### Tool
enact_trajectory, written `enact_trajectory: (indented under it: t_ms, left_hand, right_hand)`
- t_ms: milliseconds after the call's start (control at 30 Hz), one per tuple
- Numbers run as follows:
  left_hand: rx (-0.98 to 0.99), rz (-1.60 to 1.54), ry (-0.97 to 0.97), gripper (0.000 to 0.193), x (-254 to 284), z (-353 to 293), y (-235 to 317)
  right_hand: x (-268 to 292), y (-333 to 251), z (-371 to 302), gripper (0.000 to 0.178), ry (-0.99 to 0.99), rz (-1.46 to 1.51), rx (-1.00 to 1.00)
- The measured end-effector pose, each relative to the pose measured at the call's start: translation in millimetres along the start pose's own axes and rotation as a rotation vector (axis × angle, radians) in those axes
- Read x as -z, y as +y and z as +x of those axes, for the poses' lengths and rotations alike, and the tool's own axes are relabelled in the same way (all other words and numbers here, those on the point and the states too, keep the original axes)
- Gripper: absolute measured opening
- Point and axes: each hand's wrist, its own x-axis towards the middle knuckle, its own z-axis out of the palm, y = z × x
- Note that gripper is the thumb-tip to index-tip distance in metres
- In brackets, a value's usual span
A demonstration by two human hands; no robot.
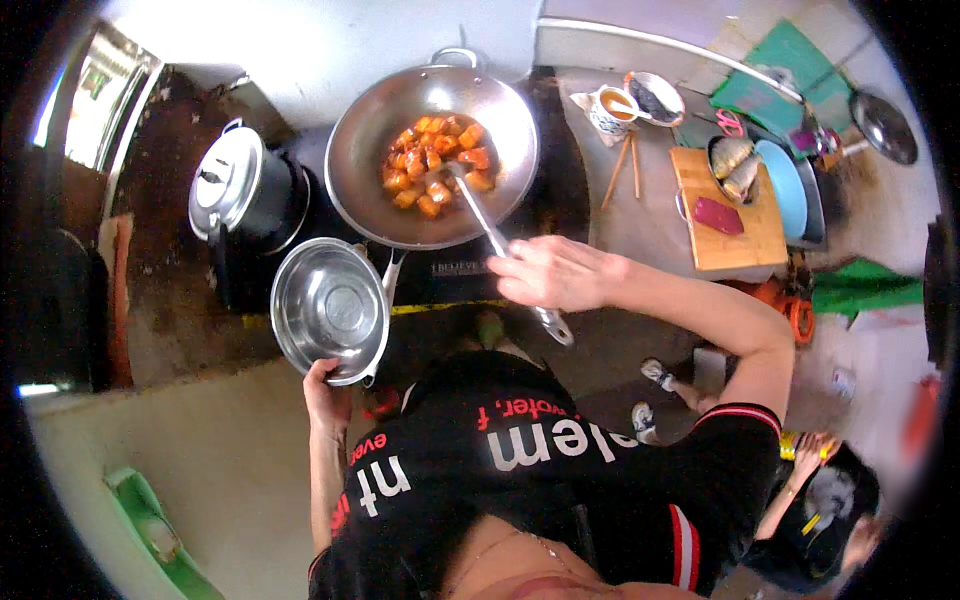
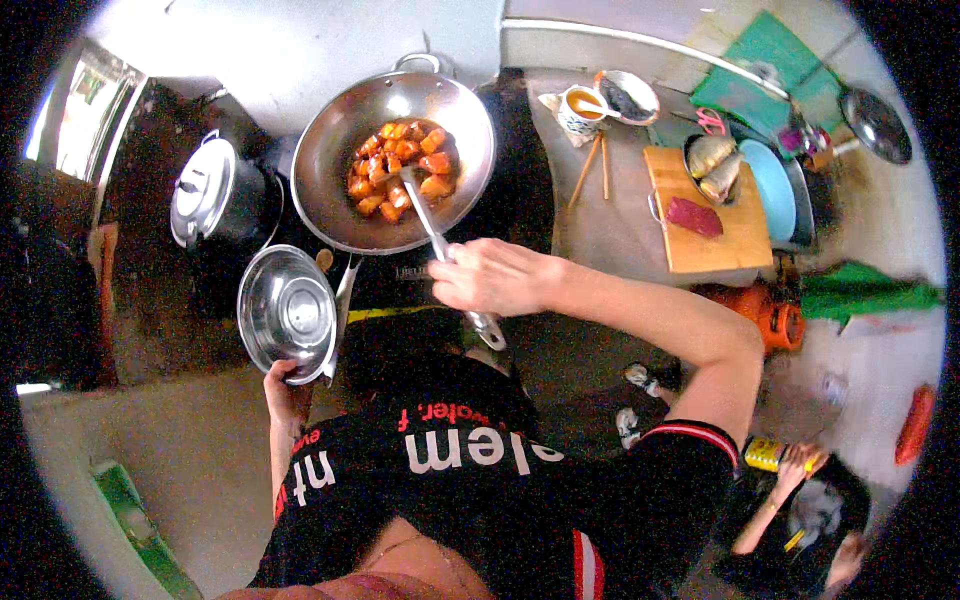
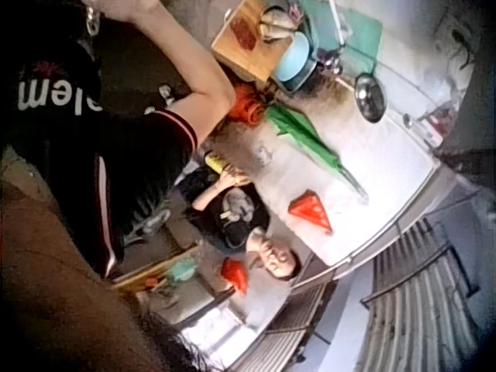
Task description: The person seasons two whole fish with salt on a wooden cutting board, then rinses a basin and refills it with water. They subsequently stir a pan of cooking meat on the stove and add water to it.
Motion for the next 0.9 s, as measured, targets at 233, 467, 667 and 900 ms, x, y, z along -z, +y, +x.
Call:
enact_trajectory:
  t_ms: [233,467,667,900]
  left_hand:
    - [-0.151,0.093,-0.127,0.024,-33.6,10.9,63.7]
    - [-0.160,0.181,-0.340,0.043,-73.3,35.7,79.9]
    - [0.077,0.303,-0.616,0.047,-153.7,48.2,61.5]
    - [0.226,0.478,-0.803,0.049,-282.6,4.4,-28.0]
  right_hand:
    - [-61.0,33.2,32.1,0.011,0.008,-0.224,-0.174]
    - [-27.3,-91.3,15.2,0.012,0.470,0.203,-0.766]
    - [73.4,-187.1,35.6,0.015,1.058,1.035,-0.294]
    - [114.7,-229.6,-35.5,0.021,1.240,1.212,0.097]
